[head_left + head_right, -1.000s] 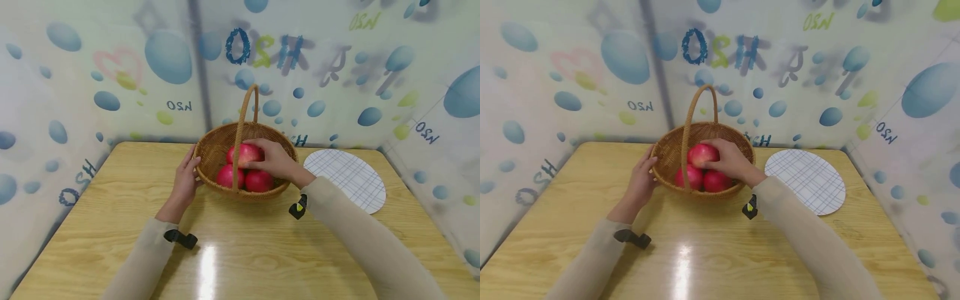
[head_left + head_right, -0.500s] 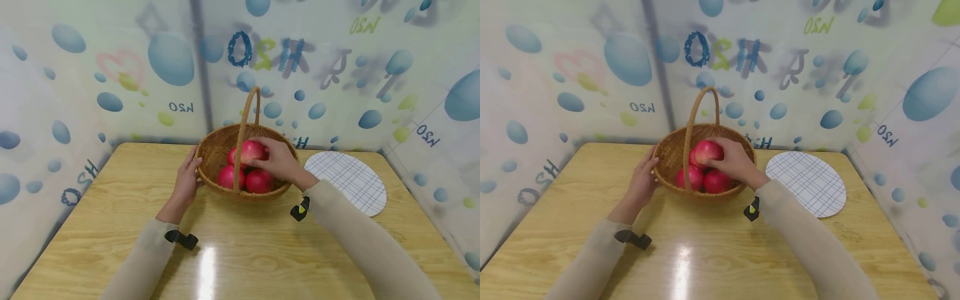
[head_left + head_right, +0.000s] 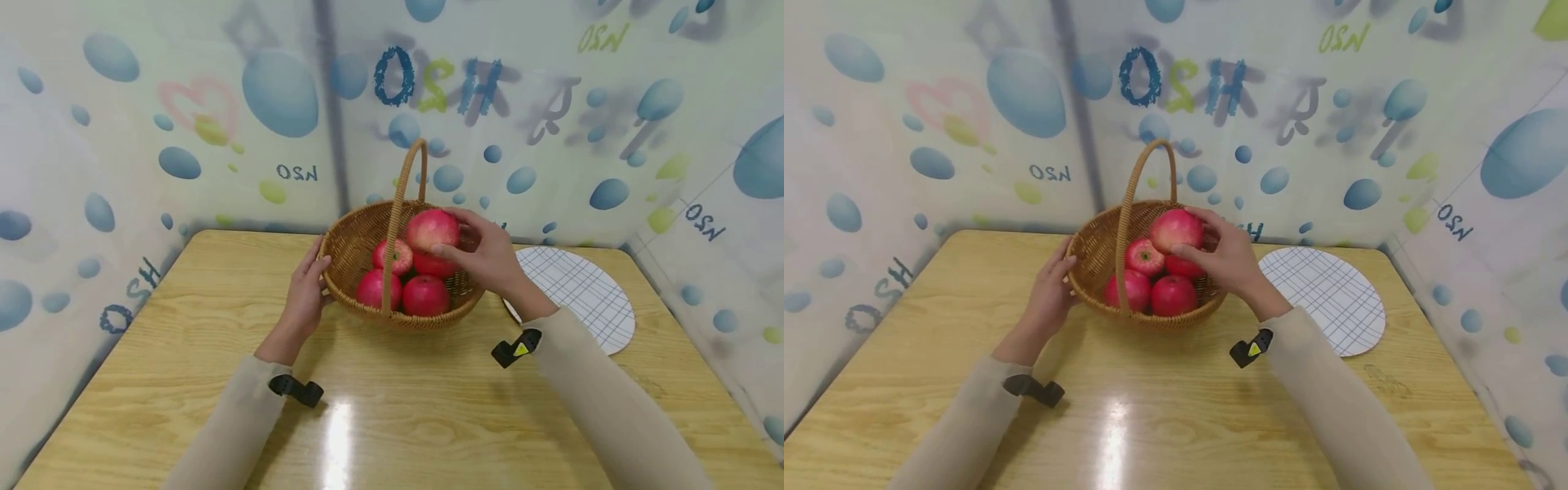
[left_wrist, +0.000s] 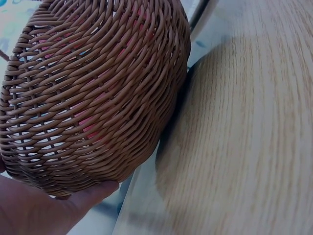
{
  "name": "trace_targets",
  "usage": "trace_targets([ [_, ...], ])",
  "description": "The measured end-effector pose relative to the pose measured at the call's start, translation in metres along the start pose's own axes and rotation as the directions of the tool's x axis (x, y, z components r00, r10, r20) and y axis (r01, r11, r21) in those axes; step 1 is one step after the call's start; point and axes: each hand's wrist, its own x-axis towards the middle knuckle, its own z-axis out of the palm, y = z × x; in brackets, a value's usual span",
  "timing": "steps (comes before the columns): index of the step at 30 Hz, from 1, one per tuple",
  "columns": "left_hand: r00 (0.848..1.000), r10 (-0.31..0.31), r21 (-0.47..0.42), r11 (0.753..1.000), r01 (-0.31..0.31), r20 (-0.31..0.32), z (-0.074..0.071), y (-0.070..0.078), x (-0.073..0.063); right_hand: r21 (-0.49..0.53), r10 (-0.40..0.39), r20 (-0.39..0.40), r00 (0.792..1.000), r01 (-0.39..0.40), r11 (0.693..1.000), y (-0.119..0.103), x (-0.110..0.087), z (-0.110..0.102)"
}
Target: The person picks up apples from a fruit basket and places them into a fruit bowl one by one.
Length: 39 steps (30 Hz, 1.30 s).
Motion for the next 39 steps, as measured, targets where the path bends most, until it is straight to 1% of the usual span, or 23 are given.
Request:
trace_targets([
  [2, 1.0, 0.001, -0.002, 1.0, -0.001, 0.001, 0.0, 0.0, 0.0, 0.045, 0.002, -0.019, 1.0, -0.001, 0.999, -0.001, -0.004, -0.005],
  [5, 1.0, 0.001, -0.008, 1.0, -0.001, 0.0, 0.0, 0.001, 0.0, 0.082, 0.009, -0.054, 0.999, -0.005, 0.997, -0.002, -0.01, -0.011],
  [10, 1.0, 0.004, -0.007, 1.0, -0.004, 0.003, 0.0, 0.002, 0.0, 0.095, 0.032, -0.119, 0.992, -0.02, 0.995, 0.001, -0.022, -0.021],
  [13, 1.0, 0.008, -0.002, 1.0, -0.008, 0.0, -0.001, 0.002, 0.0, 0.111, 0.058, -0.173, 0.983, -0.039, 0.993, 0.003, -0.03, -0.027],
  [19, 1.0, 0.013, -0.004, 1.0, -0.013, -0.011, -0.002, 0.002, -0.001, 0.195, 0.121, -0.292, 0.949, -0.065, 0.979, 0.01, -0.047, -0.043],
  [23, 1.0, 0.014, -0.006, 1.0, -0.014, -0.012, 0.001, 0.001, 0.0, 0.284, 0.18, -0.34, 0.923, -0.082, 0.955, 0.023, -0.06, -0.055],
  [26, 1.0, 0.017, -0.005, 1.0, -0.017, -0.006, 0.003, 0.002, 0.0, 0.362, 0.225, -0.354, 0.908, -0.089, 0.928, 0.032, -0.065, -0.063],
  [30, 1.0, 0.016, -0.007, 1.0, -0.016, -0.005, 0.005, 0.002, 0.001, 0.42, 0.262, -0.366, 0.893, -0.093, 0.903, 0.043, -0.066, -0.071],
  [34, 1.0, 0.005, -0.017, 1.0, -0.005, -0.011, 0.004, 0.001, 0.001, 0.438, 0.294, -0.381, 0.877, -0.109, 0.892, 0.052, -0.066, -0.076],
  [36, 1.0, 0.0, -0.02, 1.0, 0.0, -0.011, 0.002, 0.001, 0.001, 0.437, 0.324, -0.386, 0.864, -0.139, 0.889, 0.057, -0.065, -0.078],
  [39, 1.0, -0.006, -0.016, 1.0, 0.006, -0.005, 0.001, 0.001, 0.002, 0.43, 0.386, -0.38, 0.841, -0.209, 0.878, 0.066, -0.065, -0.08],
])
